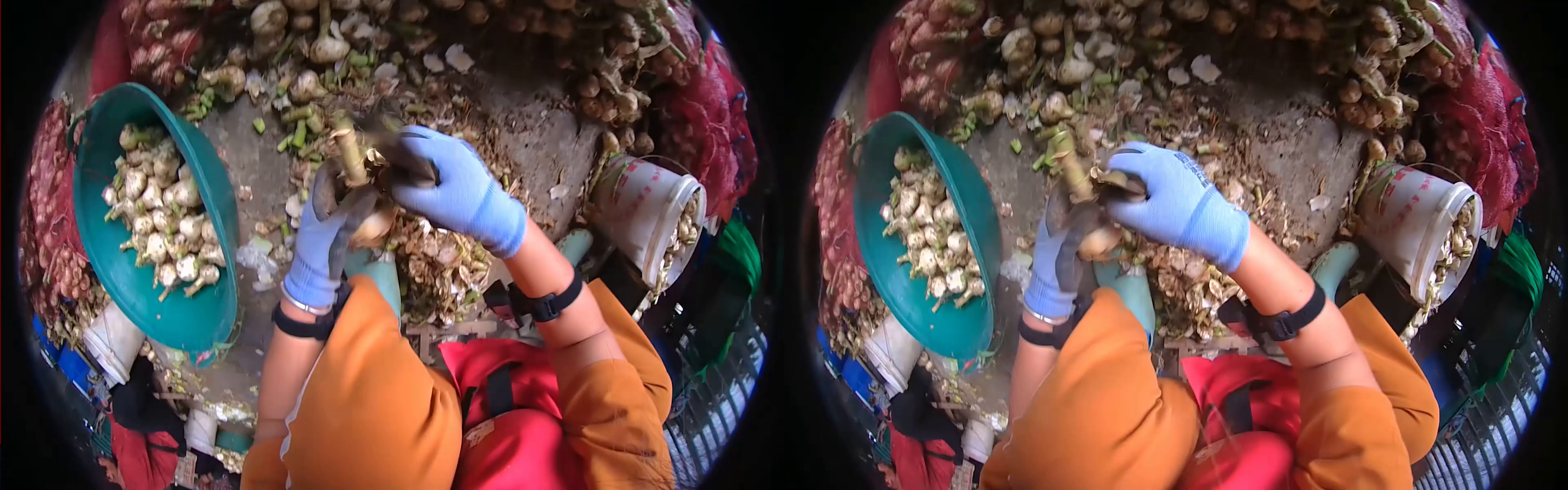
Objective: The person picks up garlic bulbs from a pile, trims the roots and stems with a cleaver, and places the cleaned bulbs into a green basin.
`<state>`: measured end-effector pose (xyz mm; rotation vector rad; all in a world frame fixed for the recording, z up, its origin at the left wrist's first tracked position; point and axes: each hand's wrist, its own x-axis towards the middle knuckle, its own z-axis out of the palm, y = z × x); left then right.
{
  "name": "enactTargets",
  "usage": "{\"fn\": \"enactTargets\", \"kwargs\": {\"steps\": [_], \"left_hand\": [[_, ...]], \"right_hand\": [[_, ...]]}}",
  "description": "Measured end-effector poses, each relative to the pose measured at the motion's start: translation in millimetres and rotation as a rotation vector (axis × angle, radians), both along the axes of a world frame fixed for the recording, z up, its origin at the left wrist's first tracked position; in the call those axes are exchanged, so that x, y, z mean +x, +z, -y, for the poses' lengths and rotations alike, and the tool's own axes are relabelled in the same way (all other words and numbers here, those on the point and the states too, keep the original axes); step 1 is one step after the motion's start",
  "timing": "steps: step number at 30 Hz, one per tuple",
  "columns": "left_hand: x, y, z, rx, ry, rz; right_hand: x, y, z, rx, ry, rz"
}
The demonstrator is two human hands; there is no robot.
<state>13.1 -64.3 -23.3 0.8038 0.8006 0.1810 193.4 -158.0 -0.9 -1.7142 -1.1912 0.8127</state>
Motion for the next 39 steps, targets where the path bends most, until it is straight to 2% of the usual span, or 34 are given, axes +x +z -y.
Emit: {"fn": "enactTargets", "kwargs": {"steps": [1,3,4,5,7,8,10,11,12,13,14,15,17,19,20,21,22,23,24,25,26,27,29,30,31,33,34,35,36,37,38,39], "left_hand": [[-5,6,0,-0.003,0.004,-0.010],[-4,11,-5,0.536,-0.249,-0.306],[-1,12,-2,0.400,-0.101,-0.229],[-1,13,-5,0.409,-0.088,-0.215],[-7,17,-5,0.579,-0.074,-0.159],[-7,18,-5,0.571,-0.061,-0.170],[-7,11,-3,0.562,-0.135,-0.183],[1,7,-6,0.576,-0.192,-0.189],[7,11,-7,0.731,-0.345,-0.208],[7,12,-2,0.711,-0.365,-0.172],[9,9,2,0.550,-0.329,-0.065],[15,4,6,0.379,-0.298,0.040],[38,14,-14,0.516,-0.399,0.032],[39,-2,-53,0.578,-0.268,-0.073],[29,-32,-83,0.669,-0.167,-0.163],[8,-113,-158,0.644,-0.291,-0.220],[-12,-189,-230,0.624,-0.422,-0.272],[2,-200,-231,0.970,-0.421,-0.349],[18,-208,-229,1.313,-0.385,-0.487],[34,-210,-231,1.469,-0.522,-0.566],[47,-214,-231,1.516,-0.644,-0.715],[64,-196,-222,1.377,-0.692,-0.795],[88,-172,-215,1.518,-0.832,-0.817],[90,-177,-217,1.494,-0.864,-0.805],[87,-182,-218,1.499,-0.866,-0.799],[76,-195,-224,1.572,-0.785,-0.788],[66,-219,-231,1.685,-0.742,-0.925],[46,-289,-276,1.667,-0.693,-0.792],[49,-240,-243,1.463,-0.668,-0.759],[54,-184,-205,1.266,-0.625,-0.738],[52,-156,-176,1.079,-0.559,-0.711],[41,-162,-149,1.237,-0.325,-0.546]], "right_hand": [[2,17,3,-0.099,0.094,0.138],[22,4,11,-0.362,0.142,0.378],[39,-12,23,-0.581,0.156,0.399],[59,-23,32,-0.794,0.171,0.424],[70,-9,43,-0.665,0.077,0.348],[65,0,46,-0.716,-0.129,-0.136],[48,8,40,-0.292,-0.069,-0.076],[34,32,26,-0.382,-0.136,-0.444],[31,44,17,-0.563,-0.089,-0.667],[21,41,17,-0.454,-0.075,-0.859],[10,13,23,-0.131,-0.103,-0.799],[28,63,20,-0.417,-0.104,-0.806],[59,99,45,-0.507,-0.203,-0.704],[112,131,89,-0.588,-0.158,-0.363],[130,152,113,-0.517,-0.298,-0.357],[147,175,140,-0.436,-0.432,-0.350],[165,201,173,-0.470,-0.505,-0.307],[185,230,206,-0.498,-0.573,-0.266],[209,257,239,-0.763,-0.478,-0.166],[222,280,265,-1.021,-0.372,-0.073],[222,293,294,-1.201,-0.492,-0.023],[218,297,315,-1.378,-0.612,0.028],[212,293,330,-1.350,-0.479,0.269],[202,285,316,-1.180,-0.540,0.117],[198,275,301,-1.129,-0.519,0.148],[174,244,253,-0.960,-0.566,0.033],[162,224,233,-0.876,-0.565,0.029],[162,202,221,-0.899,-0.383,0.223],[133,220,169,-1.092,-0.308,0.217],[128,195,163,-0.873,-0.177,0.250],[121,168,157,-0.806,-0.177,0.164],[112,142,144,-0.733,-0.162,0.070]]}}
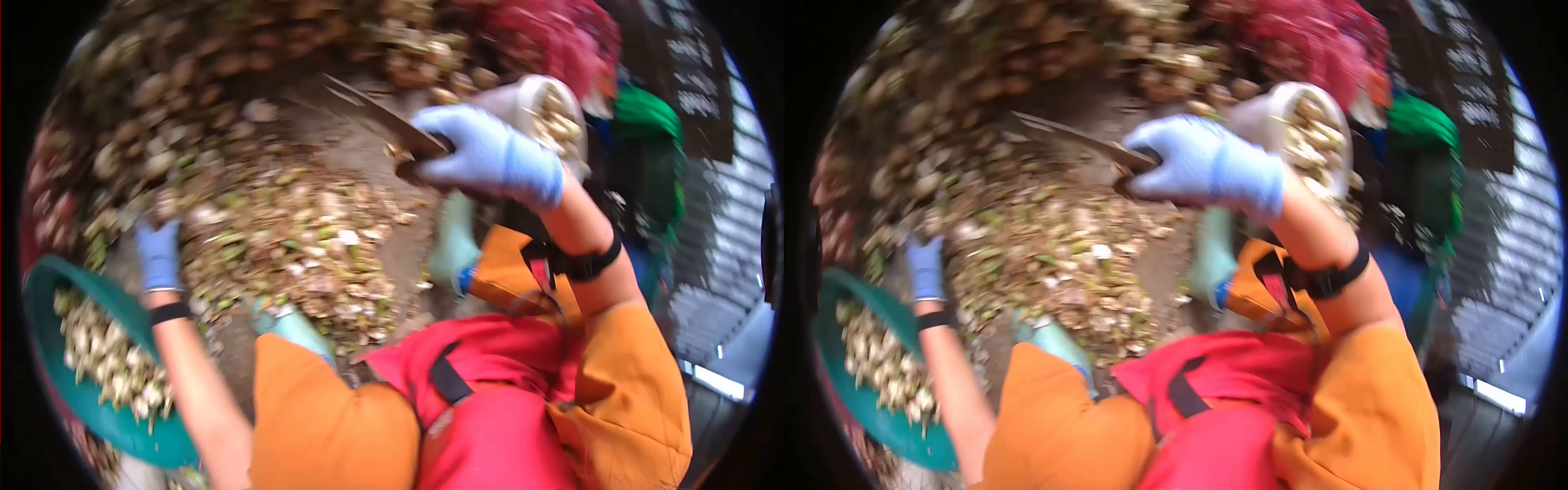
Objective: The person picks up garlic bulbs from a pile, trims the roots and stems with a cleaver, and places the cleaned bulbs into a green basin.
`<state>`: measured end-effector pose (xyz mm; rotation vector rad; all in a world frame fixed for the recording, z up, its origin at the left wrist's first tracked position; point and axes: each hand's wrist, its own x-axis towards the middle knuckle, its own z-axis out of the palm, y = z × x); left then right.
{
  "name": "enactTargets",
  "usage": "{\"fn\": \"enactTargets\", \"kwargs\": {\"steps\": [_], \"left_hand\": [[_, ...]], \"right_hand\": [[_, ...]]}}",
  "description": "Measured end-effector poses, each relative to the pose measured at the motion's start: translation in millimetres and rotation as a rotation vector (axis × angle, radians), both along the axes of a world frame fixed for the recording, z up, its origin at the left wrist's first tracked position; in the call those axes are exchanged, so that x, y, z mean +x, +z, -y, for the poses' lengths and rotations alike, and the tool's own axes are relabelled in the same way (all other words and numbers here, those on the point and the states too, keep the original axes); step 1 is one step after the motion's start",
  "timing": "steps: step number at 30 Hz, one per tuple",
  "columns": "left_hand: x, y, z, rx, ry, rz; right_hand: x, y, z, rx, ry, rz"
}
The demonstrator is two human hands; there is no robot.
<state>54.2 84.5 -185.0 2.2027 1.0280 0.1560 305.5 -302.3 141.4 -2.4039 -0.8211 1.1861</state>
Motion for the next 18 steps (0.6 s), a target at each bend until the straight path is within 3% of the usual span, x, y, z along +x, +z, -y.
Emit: {"fn": "enactTargets", "kwargs": {"steps": [2,3,5,6,7,8,10,12,14,15,17,18], "left_hand": [[-8,30,62,-0.192,0.135,0.320],[-7,60,82,-0.467,0.175,0.385],[-3,122,123,-0.993,0.366,0.486],[0,128,134,-1.033,0.304,0.701],[-1,133,140,-1.050,0.310,0.727],[-5,138,146,-1.076,0.314,0.750],[-11,139,151,-1.103,0.308,0.861],[-25,128,148,-1.039,0.183,0.739],[-37,128,139,-0.828,-0.049,0.552],[-42,126,140,-1.077,0.189,0.632],[-50,122,141,-1.322,0.448,0.701],[-48,128,141,-1.077,0.326,0.657]], "right_hand": [[-23,-32,-30,0.123,-0.080,-0.091],[-35,-65,-35,0.260,-0.215,-0.208],[-61,-90,-69,0.283,-0.397,-0.392],[-74,-107,-82,0.346,-0.486,-0.459],[-90,-110,-101,0.529,-0.553,-0.534],[-94,-99,-109,0.365,-0.548,-0.536],[-104,-118,-122,0.501,-0.098,0.168],[-109,-123,-122,0.355,0.218,0.370],[-112,-125,-120,0.298,0.312,0.340],[-112,-125,-119,0.302,0.311,0.337],[-114,-123,-114,0.322,0.346,0.269],[-113,-122,-113,0.352,0.278,0.232]]}}
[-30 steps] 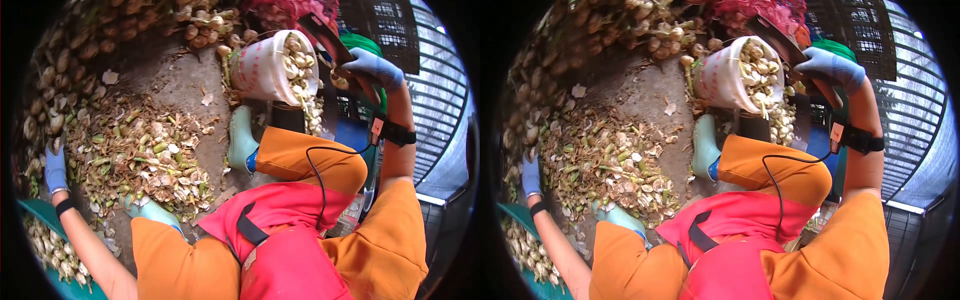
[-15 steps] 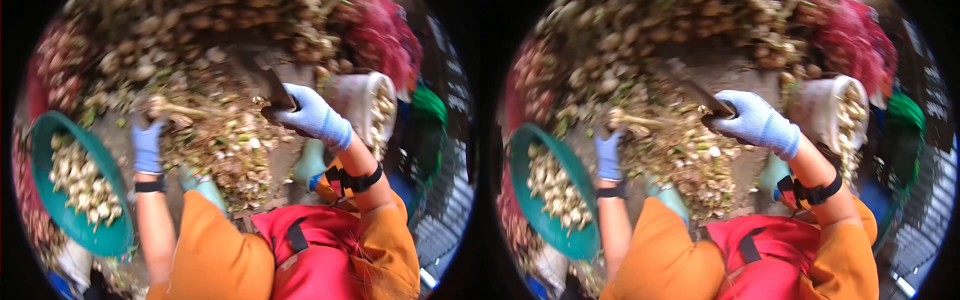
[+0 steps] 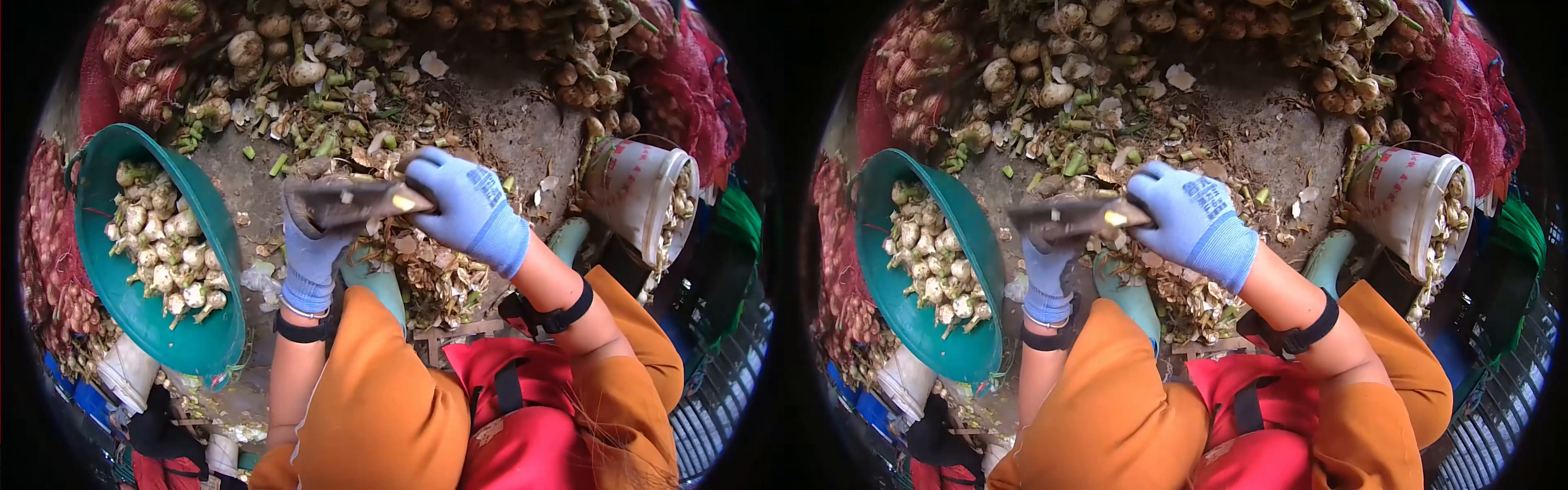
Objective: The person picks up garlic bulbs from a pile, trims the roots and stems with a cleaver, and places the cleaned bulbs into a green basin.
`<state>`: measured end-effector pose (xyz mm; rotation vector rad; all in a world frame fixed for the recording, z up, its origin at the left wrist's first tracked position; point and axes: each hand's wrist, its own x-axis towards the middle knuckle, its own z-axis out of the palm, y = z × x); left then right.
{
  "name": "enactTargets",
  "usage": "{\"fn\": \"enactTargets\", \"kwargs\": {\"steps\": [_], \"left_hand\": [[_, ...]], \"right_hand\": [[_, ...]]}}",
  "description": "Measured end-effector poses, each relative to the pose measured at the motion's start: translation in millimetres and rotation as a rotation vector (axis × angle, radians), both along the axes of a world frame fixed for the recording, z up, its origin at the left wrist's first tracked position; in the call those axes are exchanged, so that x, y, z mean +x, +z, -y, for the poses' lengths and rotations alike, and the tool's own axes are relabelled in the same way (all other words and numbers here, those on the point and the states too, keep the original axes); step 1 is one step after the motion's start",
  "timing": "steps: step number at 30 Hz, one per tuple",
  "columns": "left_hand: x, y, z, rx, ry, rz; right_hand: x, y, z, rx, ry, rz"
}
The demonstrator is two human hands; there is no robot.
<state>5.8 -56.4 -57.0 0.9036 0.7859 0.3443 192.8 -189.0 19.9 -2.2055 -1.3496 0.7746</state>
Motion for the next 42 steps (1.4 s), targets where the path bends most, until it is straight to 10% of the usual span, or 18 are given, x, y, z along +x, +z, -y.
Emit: {"fn": "enactTargets", "kwargs": {"steps": [6,8,12,20,22,23,27,31,35,38,42], "left_hand": [[13,32,0,0.120,-0.129,-0.113],[-18,-15,-2,0.959,-0.551,-0.225],[1,32,-1,-0.297,-0.186,0.262],[-13,13,-2,0.352,-0.417,-0.215],[-10,17,-7,-1.328,0.128,0.392],[-8,23,-8,-1.309,0.124,0.407],[6,94,9,0.459,-0.550,-0.012],[23,43,-6,0.753,-0.266,-0.145],[-1,10,-5,-0.147,0.117,0.109],[-15,28,-34,0.341,0.061,-0.214],[-29,79,-93,-0.542,0.104,0.856]], "right_hand": [[7,-1,-7,0.043,0.007,0.074],[-1,2,-9,-0.003,0.165,0.191],[-11,1,-11,0.030,0.215,0.162],[-2,-6,-21,0.064,0.277,0.085],[2,-17,-24,0.075,0.248,0.058],[3,-28,-25,0.082,0.200,0.070],[30,-55,-33,-0.436,-0.320,-0.433],[11,-45,-47,-0.098,-0.404,-0.952],[9,-9,-71,0.236,0.135,-0.183],[53,-44,-89,-0.469,0.209,-0.019],[66,-48,-125,-0.077,0.227,0.140]]}}
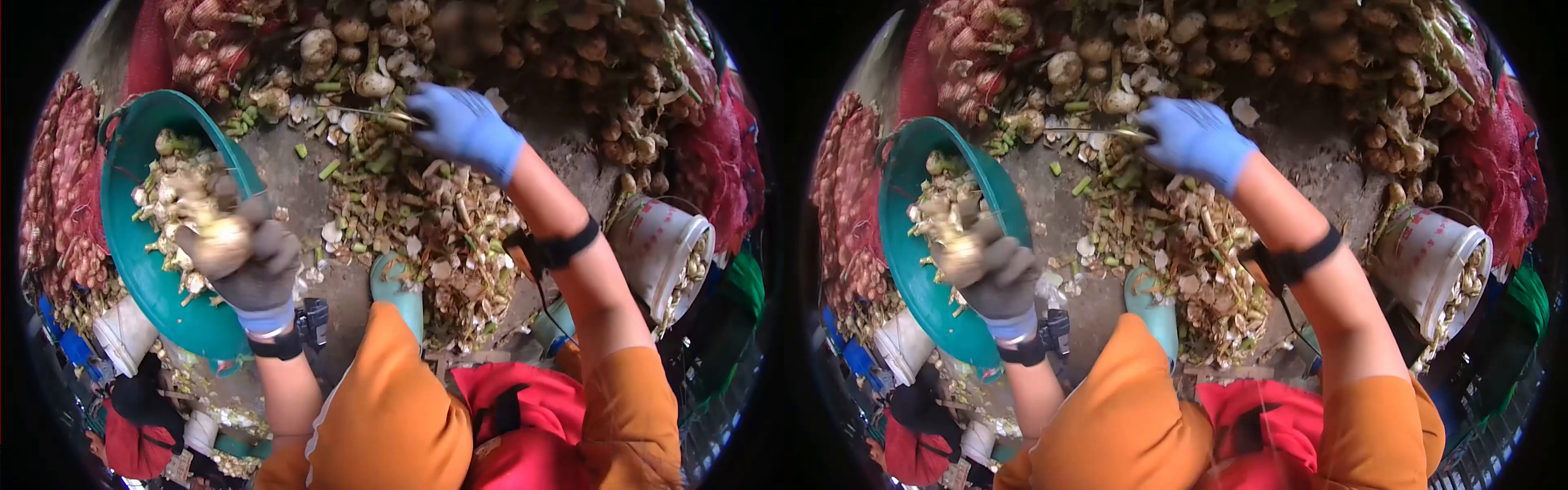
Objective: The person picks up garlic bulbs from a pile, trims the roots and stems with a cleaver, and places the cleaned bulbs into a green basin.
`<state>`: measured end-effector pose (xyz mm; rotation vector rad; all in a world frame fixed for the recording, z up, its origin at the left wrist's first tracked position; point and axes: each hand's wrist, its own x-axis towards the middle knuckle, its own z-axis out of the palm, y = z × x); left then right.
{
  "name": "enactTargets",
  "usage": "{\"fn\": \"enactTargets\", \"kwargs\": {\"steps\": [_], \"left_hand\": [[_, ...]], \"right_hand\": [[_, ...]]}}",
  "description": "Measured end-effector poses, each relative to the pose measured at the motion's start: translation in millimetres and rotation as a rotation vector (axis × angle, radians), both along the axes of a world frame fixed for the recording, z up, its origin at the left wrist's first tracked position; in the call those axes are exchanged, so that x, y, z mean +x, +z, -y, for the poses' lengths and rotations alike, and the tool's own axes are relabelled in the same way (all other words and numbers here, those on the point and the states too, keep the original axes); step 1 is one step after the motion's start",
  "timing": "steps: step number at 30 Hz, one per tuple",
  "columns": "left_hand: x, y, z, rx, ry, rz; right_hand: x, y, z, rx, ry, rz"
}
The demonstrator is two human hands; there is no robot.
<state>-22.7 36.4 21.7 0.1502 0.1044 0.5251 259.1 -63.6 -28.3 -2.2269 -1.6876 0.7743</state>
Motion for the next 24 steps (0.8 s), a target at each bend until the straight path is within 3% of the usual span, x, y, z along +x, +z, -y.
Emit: {"fn": "enactTargets", "kwargs": {"steps": [2,4,5,8,9,10,11,12,14,15,16,17,18,19,20,22,23,24], "left_hand": [[3,-11,-2,-0.083,0.022,0.179],[26,-8,20,0.022,0.148,-0.383],[33,-17,28,0.023,0.157,-0.543],[21,-57,47,0.029,0.082,-0.711],[18,-68,53,0.023,0.085,-0.706],[15,-78,60,0.187,0.057,-0.846],[15,-88,65,0.353,0.030,-0.986],[17,-98,70,0.346,0.037,-0.984],[23,-112,86,0.544,-0.063,-0.949],[30,-96,95,0.245,-0.059,-0.848],[35,-108,91,0.804,-0.191,-0.940],[38,-101,95,0.515,-0.170,-0.924],[42,-90,98,0.227,-0.146,-0.898],[48,-81,93,0.438,-0.152,-0.927],[51,-68,88,0.441,-0.156,-0.923],[56,-47,81,0.885,-0.229,-1.064],[44,-54,80,1.119,-0.270,-1.021],[46,-52,82,1.114,-0.273,-1.018]], "right_hand": [[-8,-6,-41,0.023,0.100,0.005],[-14,-29,-70,0.010,0.162,0.172],[-14,-36,-76,0.008,0.161,0.172],[-15,-38,-76,-0.185,0.175,0.229],[-12,-38,-62,-0.216,0.155,0.126],[-8,-37,-47,-0.245,0.133,0.026],[-9,-39,-27,-0.156,0.045,-0.043],[-12,-41,-4,-0.067,-0.040,-0.115],[-24,-37,34,-0.102,-0.553,-1.078],[-41,-24,49,-0.092,-0.687,-1.348],[-54,-8,61,-0.069,-0.820,-1.614],[-60,3,69,-0.138,-0.822,-1.537],[-68,5,76,0.013,-0.718,-1.210],[-65,19,78,-0.032,-0.751,-1.184],[-60,31,79,-0.077,-0.785,-1.159],[-56,32,86,0.233,-0.379,-0.297],[-54,34,87,0.286,-0.199,-0.129],[-56,46,85,0.273,-0.071,0.032]]}}
